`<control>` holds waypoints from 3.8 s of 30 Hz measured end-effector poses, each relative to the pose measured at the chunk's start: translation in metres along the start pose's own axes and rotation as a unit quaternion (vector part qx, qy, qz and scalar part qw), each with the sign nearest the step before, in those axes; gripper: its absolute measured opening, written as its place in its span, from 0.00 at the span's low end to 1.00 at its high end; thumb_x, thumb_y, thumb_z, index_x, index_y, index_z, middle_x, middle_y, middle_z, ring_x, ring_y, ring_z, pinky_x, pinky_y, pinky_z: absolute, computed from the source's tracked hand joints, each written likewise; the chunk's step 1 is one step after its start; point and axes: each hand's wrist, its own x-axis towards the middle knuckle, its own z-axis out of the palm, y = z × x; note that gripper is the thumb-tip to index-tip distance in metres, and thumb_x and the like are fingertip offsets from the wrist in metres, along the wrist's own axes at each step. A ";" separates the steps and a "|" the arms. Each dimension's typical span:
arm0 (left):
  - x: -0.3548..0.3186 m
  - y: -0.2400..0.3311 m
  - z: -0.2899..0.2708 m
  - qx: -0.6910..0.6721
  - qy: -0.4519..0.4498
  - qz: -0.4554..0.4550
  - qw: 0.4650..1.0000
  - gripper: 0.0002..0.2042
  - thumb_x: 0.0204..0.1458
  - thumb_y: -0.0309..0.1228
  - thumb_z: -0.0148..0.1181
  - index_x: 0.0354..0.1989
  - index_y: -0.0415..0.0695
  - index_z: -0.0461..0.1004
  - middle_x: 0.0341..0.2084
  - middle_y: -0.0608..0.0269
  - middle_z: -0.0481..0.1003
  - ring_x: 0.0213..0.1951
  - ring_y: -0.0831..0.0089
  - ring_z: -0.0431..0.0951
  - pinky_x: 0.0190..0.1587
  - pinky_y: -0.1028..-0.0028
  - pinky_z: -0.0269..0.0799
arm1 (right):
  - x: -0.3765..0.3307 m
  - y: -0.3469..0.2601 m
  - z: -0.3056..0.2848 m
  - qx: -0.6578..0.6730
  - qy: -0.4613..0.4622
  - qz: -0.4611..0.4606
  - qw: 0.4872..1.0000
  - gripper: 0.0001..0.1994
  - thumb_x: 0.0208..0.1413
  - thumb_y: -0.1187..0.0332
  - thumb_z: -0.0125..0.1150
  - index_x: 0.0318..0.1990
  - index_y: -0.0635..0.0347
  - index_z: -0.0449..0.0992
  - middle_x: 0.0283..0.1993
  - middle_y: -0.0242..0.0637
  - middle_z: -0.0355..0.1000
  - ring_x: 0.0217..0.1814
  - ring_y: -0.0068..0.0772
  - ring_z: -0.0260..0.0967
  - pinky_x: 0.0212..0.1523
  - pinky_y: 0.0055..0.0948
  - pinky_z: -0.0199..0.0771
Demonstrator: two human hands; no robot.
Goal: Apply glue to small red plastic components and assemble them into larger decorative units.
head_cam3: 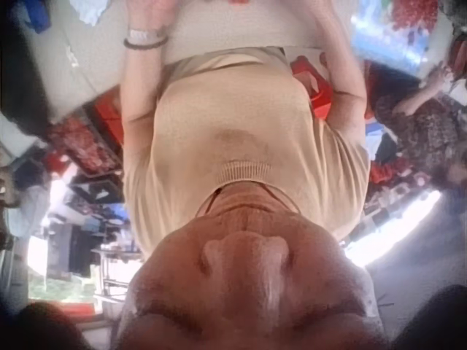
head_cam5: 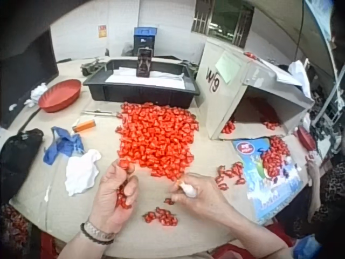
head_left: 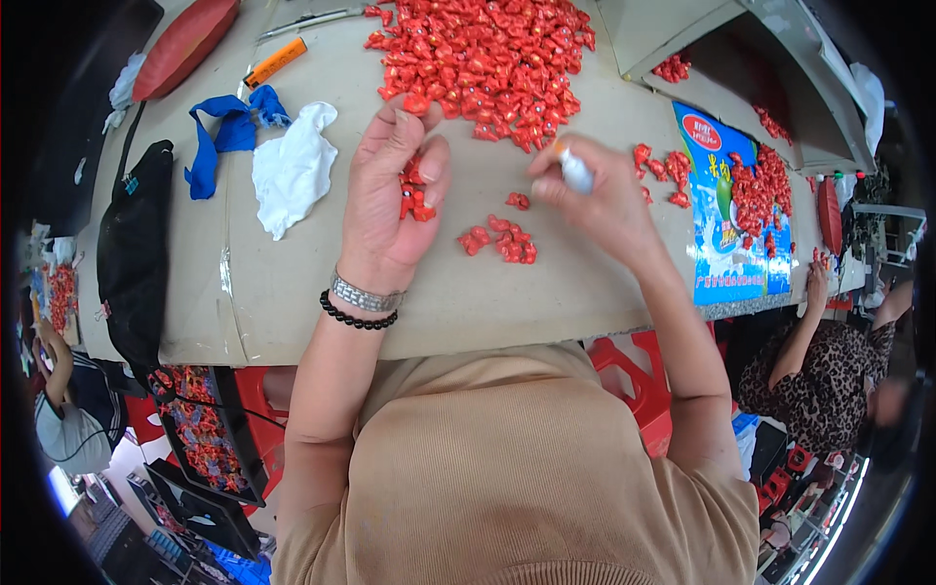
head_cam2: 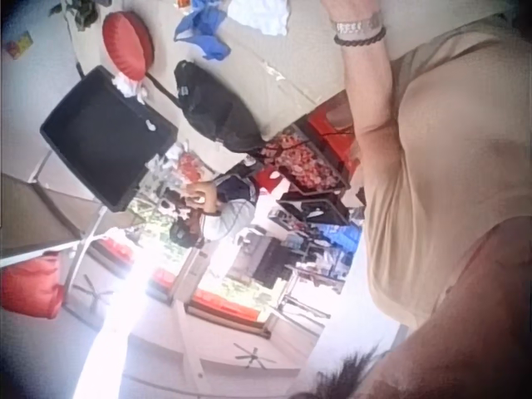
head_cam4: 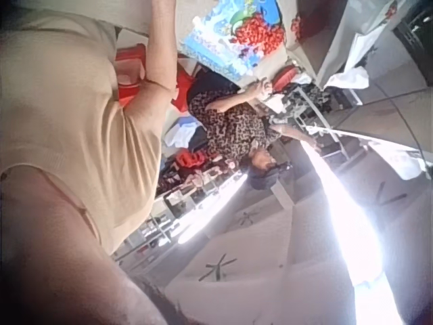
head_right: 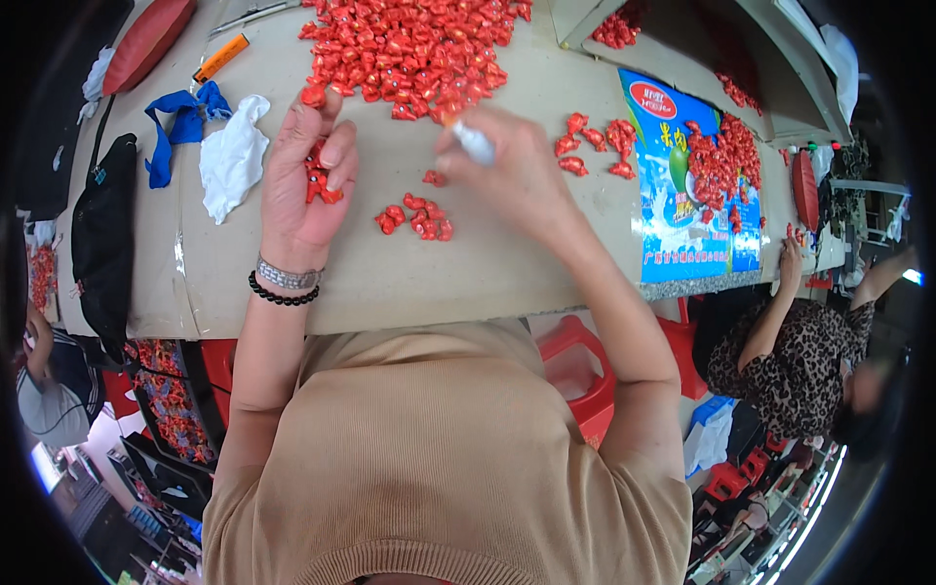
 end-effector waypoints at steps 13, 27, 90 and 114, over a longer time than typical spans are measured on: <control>-0.001 0.001 0.005 -0.003 -0.008 -0.010 1.000 0.10 0.57 0.34 0.55 0.43 0.45 0.71 0.37 0.67 0.74 0.21 0.82 0.64 0.15 0.85 0.58 | -0.009 -0.007 0.013 -0.203 0.002 -0.102 0.974 0.09 0.43 0.77 0.64 0.35 0.63 0.74 0.31 0.44 0.70 0.34 0.46 0.70 0.35 0.37 0.69; -0.001 -0.003 0.002 -0.001 -0.019 -0.012 1.000 0.09 0.58 0.33 0.54 0.43 0.45 0.69 0.36 0.66 0.73 0.20 0.81 0.65 0.14 0.84 0.59 | 0.035 -0.037 -0.012 0.221 0.030 0.021 0.975 0.06 0.48 0.74 0.63 0.34 0.61 0.74 0.27 0.31 0.73 0.24 0.18 0.68 0.24 0.19 0.66; -0.006 -0.009 0.015 0.264 0.021 -0.010 0.964 0.08 0.53 0.31 0.61 0.34 0.41 0.72 0.26 0.64 0.75 0.17 0.84 0.66 0.14 0.85 0.56 | 0.042 -0.027 0.005 0.069 0.067 -0.149 0.984 0.07 0.39 0.84 0.65 0.27 0.64 0.77 0.27 0.33 0.74 0.30 0.22 0.71 0.32 0.21 0.70; -0.005 -0.007 0.016 0.302 -0.007 0.046 0.952 0.05 0.49 0.22 0.63 0.31 0.38 0.73 0.19 0.66 0.73 0.16 0.87 0.65 0.15 0.85 0.55 | 0.044 -0.022 0.011 0.095 0.056 -0.186 0.976 0.08 0.35 0.82 0.68 0.22 0.64 0.73 0.24 0.35 0.71 0.26 0.29 0.70 0.28 0.26 0.69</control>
